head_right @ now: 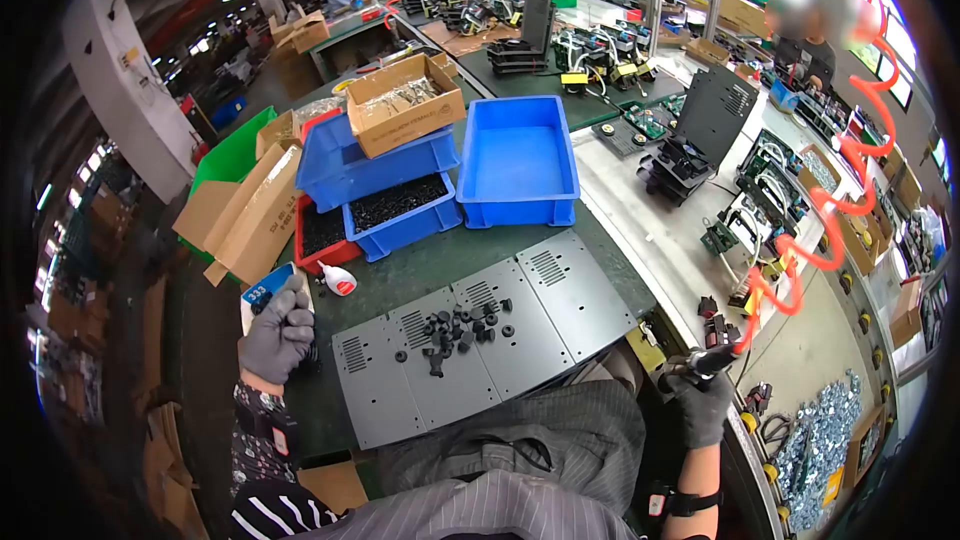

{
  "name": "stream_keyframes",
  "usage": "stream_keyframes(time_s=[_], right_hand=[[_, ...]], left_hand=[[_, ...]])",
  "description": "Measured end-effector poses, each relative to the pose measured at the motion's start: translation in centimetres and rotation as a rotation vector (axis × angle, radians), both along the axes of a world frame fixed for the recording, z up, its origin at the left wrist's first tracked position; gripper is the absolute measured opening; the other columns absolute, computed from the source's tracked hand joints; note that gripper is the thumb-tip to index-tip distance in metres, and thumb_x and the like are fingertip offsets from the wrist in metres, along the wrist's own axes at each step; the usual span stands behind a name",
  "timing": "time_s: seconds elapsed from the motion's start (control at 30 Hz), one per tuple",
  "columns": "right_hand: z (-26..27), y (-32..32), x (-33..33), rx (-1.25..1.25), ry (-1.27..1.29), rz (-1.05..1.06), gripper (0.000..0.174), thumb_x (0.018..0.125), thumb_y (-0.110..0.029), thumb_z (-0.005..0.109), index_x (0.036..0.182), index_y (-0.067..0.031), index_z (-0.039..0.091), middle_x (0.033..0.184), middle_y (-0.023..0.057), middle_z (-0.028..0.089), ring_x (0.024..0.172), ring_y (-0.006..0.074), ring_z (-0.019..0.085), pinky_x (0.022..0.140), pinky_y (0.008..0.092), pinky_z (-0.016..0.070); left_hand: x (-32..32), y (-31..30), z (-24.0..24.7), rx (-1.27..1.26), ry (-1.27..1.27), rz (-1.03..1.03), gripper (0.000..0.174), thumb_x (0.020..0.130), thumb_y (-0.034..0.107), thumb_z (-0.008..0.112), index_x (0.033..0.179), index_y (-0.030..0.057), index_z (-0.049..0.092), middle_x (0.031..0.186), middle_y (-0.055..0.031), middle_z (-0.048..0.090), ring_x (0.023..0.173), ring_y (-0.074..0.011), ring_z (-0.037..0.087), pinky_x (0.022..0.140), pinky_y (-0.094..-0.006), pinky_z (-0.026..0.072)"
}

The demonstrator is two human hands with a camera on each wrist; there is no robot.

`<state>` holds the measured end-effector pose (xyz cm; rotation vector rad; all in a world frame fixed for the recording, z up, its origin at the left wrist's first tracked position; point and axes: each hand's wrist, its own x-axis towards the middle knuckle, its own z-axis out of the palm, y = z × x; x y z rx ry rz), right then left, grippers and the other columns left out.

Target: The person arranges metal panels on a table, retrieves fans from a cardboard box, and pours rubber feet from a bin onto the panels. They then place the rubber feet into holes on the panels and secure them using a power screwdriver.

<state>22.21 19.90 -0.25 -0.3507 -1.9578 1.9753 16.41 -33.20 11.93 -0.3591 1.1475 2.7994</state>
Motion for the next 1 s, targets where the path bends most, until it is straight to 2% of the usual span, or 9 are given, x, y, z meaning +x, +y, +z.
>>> stream_keyframes(time_s=[0.1,0.17,0.23,0.3,0.37,0.43,0.5,0.63,1.0], right_hand=[[8.6,-1.9,-0.3,0.105,0.184,0.167,0.043,0.066,0.008,0.064,0.106,0.0007,0.048,0.081,0.0048,0.057,0.075,0.0118,0.057,0.073,0.0276,0.0486],[10.2,-3.6,-1.0,0.007,0.514,-0.084,0.052,0.067,-0.005,0.067,0.111,0.0004,0.04,0.079,0.0058,0.052,0.075,0.0152,0.056,0.073,0.0297,0.049],[14.9,-7.2,-4.1,-0.265,0.714,0.101,0.061,0.066,-0.016,0.068,0.115,-0.0009,0.034,0.079,0.0085,0.051,0.066,0.0192,0.057,0.062,0.0293,0.0507],[15.0,-7.1,-5.6,-0.708,0.562,0.863,0.048,0.069,-0.018,0.066,0.105,-0.0029,0.038,0.074,0.009,0.049,0.053,0.0193,0.052,0.047,0.0285,0.0476],[12.9,-9.3,-7.7,-0.953,0.55,1.176,0.039,0.069,-0.015,0.066,0.096,-0.0048,0.04,0.071,0.0096,0.047,0.044,0.0171,0.044,0.037,0.0269,0.041],[13.3,-12.4,-7.9,-0.908,0.476,1.174,0.031,0.069,-0.011,0.065,0.089,-0.0063,0.042,0.072,0.0079,0.046,0.048,0.0144,0.044,0.04,0.0254,0.0404],[13.9,-15.8,-8.3,-0.732,0.619,1.063,0.03,0.069,-0.005,0.064,0.091,-0.0071,0.044,0.076,0.0063,0.046,0.056,0.0143,0.047,0.047,0.0249,0.0433],[14.6,-19.7,-8.1,-0.616,0.647,0.876,0.032,0.071,-0.004,0.063,0.096,-0.009,0.044,0.081,0.0047,0.045,0.069,0.0159,0.049,0.064,0.0332,0.0475],[12.9,-22.0,-6.8,-0.587,0.562,0.739,0.037,0.069,-0.009,0.068,0.093,-0.0139,0.04,0.079,0.003,0.04,0.069,0.0175,0.047,0.065,0.0354,0.0469]], left_hand=[[1.5,1.4,-1.3,0.061,0.013,-0.012,0.026,0.089,0.011,0.051,0.115,0.0075,0.052,0.085,0.0011,0.054,0.063,-0.0052,0.043,0.049,-0.0153,0.0365],[2.2,2.8,-2.1,0.298,0.019,-0.084,0.028,0.088,0.008,0.051,0.117,0.0053,0.051,0.086,0.0004,0.053,0.063,-0.0048,0.042,0.048,-0.0146,0.0365],[2.7,4.6,-2.8,0.343,-0.009,-0.118,0.03,0.089,0.011,0.052,0.118,0.0045,0.049,0.085,0.0024,0.052,0.062,-0.0046,0.04,0.047,-0.0142,0.0353],[2.8,6.5,-3.7,0.349,0.004,-0.196,0.029,0.09,0.015,0.051,0.117,0.0055,0.049,0.085,0.0035,0.053,0.062,-0.0044,0.04,0.046,-0.0141,0.0342],[2.9,8.3,-4.8,0.361,-0.028,-0.284,0.029,0.091,0.019,0.05,0.118,0.0072,0.049,0.085,0.0037,0.054,0.061,-0.0039,0.04,0.045,-0.0136,0.0329],[3.4,10.7,-5.2,0.349,-0.138,-0.278,0.024,0.094,0.024,0.046,0.111,0.0081,0.052,0.083,0.0001,0.056,0.058,-0.0047,0.04,0.042,-0.0141,0.0314],[3.8,12.4,-6.0,0.289,-0.153,-0.302,0.024,0.093,0.027,0.047,0.108,0.0083,0.052,0.082,0.0,0.055,0.057,-0.005,0.04,0.042,-0.0141,0.0319],[4.3,14.3,-6.7,0.327,-0.257,-0.289,0.026,0.092,0.03,0.049,0.106,0.0083,0.052,0.079,0.0001,0.054,0.057,-0.0053,0.041,0.041,-0.0143,0.0324],[4.2,15.1,-6.4,0.395,-0.339,-0.246,0.021,0.092,0.029,0.05,0.095,0.0086,0.051,0.078,0.0008,0.05,0.055,-0.005,0.038,0.039,-0.0137,0.0296]])
